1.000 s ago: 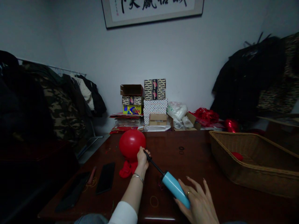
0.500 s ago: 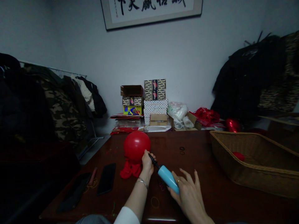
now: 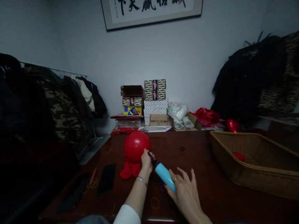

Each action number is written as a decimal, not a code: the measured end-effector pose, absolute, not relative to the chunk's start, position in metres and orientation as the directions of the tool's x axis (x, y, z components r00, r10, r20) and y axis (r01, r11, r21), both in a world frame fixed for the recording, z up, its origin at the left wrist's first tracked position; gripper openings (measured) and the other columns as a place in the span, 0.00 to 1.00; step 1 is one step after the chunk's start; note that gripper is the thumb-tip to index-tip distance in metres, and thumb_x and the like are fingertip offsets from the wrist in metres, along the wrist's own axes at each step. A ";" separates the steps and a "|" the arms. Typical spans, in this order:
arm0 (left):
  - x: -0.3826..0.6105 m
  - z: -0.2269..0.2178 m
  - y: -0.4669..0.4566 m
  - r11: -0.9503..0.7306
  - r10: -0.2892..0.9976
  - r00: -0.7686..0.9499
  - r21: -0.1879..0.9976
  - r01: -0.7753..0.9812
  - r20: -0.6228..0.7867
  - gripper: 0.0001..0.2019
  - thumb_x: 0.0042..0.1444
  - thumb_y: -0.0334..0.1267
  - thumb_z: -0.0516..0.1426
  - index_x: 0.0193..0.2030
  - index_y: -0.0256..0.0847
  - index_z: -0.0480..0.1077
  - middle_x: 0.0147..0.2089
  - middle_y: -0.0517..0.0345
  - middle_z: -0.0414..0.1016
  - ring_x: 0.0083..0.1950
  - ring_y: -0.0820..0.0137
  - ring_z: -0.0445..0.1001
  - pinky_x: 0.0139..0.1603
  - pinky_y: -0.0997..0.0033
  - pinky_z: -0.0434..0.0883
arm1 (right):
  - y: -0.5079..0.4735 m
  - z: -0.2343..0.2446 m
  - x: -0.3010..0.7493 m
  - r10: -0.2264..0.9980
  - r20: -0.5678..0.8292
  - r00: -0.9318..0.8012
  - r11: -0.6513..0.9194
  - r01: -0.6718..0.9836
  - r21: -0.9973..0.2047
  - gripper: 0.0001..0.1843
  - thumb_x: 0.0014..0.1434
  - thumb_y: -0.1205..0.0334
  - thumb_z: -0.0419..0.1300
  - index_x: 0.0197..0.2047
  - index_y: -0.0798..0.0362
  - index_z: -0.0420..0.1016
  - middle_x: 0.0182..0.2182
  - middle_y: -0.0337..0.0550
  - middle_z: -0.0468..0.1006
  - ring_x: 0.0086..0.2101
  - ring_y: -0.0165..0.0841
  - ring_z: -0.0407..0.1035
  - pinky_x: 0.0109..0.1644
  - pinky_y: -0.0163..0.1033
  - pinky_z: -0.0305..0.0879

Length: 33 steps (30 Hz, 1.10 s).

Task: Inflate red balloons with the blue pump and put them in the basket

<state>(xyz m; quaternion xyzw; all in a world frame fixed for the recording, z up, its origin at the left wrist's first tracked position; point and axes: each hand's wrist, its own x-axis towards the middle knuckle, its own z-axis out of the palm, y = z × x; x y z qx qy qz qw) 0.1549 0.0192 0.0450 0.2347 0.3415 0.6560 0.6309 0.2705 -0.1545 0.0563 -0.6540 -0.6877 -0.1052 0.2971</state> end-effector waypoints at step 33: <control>0.164 0.047 0.008 0.036 0.984 -0.107 0.749 -0.661 -0.141 0.16 0.54 0.51 0.56 0.29 0.40 0.59 0.18 0.65 0.61 0.17 0.76 0.62 0.18 0.77 0.59 | -0.145 0.064 0.269 0.860 0.506 0.060 0.077 0.967 -0.245 0.23 0.52 0.58 0.61 0.52 0.52 0.71 0.38 0.44 0.80 0.53 0.45 0.62 0.64 0.61 0.29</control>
